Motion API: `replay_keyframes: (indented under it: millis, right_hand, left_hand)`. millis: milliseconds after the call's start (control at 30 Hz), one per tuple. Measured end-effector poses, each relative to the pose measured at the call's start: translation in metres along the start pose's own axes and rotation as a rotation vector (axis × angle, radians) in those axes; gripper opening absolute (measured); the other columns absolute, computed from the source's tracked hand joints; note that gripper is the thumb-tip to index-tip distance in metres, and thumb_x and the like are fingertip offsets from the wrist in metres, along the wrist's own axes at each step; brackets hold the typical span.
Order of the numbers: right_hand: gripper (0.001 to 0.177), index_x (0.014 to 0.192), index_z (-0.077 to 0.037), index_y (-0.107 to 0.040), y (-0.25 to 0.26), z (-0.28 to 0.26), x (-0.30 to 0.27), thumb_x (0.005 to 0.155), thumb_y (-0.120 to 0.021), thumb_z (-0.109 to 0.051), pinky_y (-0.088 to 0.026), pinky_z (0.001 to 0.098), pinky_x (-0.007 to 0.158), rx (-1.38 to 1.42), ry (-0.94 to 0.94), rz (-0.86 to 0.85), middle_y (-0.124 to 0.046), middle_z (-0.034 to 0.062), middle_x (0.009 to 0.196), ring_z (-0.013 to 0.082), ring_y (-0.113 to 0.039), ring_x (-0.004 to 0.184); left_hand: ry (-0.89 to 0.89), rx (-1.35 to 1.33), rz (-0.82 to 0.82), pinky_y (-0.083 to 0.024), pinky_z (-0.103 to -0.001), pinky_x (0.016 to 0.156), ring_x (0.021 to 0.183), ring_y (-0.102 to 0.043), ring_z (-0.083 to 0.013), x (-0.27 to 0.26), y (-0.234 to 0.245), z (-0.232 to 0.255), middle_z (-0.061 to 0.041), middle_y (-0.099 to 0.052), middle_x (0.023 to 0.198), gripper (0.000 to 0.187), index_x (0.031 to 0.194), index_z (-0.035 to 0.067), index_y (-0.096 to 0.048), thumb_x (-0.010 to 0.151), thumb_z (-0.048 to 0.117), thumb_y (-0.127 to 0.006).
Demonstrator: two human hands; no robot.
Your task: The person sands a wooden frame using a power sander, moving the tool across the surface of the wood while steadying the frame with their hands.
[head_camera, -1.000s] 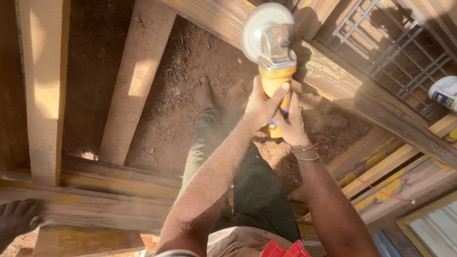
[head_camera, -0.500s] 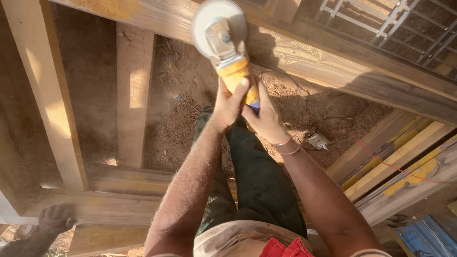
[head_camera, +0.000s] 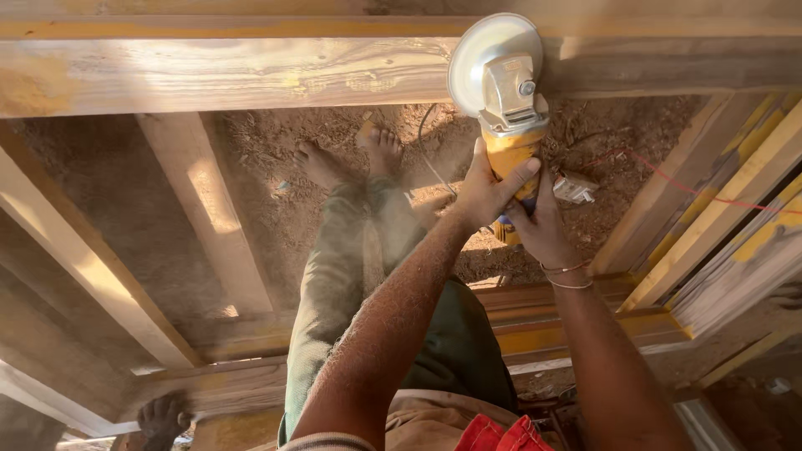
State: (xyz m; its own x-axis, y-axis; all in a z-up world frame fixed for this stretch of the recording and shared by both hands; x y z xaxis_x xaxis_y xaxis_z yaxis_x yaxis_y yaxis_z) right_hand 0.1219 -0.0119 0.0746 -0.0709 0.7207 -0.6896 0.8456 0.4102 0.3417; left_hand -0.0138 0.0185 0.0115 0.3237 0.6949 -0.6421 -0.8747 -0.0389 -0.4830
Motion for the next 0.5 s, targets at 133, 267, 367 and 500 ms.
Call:
replay_keyframes:
  millis: [133,267,367,500]
  right_hand:
    - [0.075,0.166,-0.008,-0.015,0.032,0.038,-0.011,0.107,-0.059,-0.022,-0.050,0.0377,0.112,0.162,-0.072,0.141,-0.052,0.0134,0.150,0.0223,-0.056,0.137]
    - [0.074,0.166,-0.011,-0.015,0.040,0.076,-0.012,0.109,-0.060,-0.016,-0.049,0.0380,0.116,0.684,-0.026,0.323,-0.044,0.0104,0.157,0.0217,-0.050,0.142]
    - [0.074,0.167,-0.013,-0.014,0.030,0.087,-0.013,0.109,-0.060,-0.016,-0.049,0.0377,0.115,0.877,-0.013,0.432,-0.041,0.0077,0.159,0.0200,-0.049,0.141]
    - [0.075,0.166,-0.011,-0.017,-0.008,0.068,-0.002,0.108,-0.065,-0.014,-0.049,0.0387,0.119,0.731,0.122,0.384,-0.042,0.0101,0.160,0.0214,-0.049,0.144]
  left_hand:
    - [0.083,0.158,-0.115,-0.057,-0.043,0.101,0.120,-0.067,-0.0299,0.029,-0.048,-0.007,-0.022,-0.064,0.131,0.094,0.149,-0.001,-0.032,0.087,0.056,-0.074]
    - [0.202,0.421,-0.211,-0.057,-0.044,0.098,0.118,-0.070,-0.0329,0.065,-0.101,-0.007,-0.025,-0.066,0.131,0.108,0.152,0.001,-0.031,0.077,0.068,-0.071]
    - [0.300,0.654,-0.204,-0.055,-0.045,0.098,0.114,-0.071,-0.0322,0.066,-0.119,0.001,-0.023,-0.069,0.128,0.113,0.156,0.007,-0.028,0.073,0.074,-0.066]
    - [0.234,0.637,-0.126,-0.056,-0.048,0.098,0.114,-0.071,-0.0338,0.042,-0.084,0.021,-0.024,-0.067,0.131,0.109,0.158,0.007,-0.025,0.079,0.073,-0.063]
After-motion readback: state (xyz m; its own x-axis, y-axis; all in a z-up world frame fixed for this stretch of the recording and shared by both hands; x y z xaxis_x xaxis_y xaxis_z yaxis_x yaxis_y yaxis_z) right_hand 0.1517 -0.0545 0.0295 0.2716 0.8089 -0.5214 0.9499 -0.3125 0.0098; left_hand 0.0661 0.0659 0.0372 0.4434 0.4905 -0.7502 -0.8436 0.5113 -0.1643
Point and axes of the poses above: each hand's wrist, its own x-axis towards the middle knuckle, its own y-axis out of the back of the hand, z = x × y, the point moved 1 cm from there along x, towards the middle knuckle
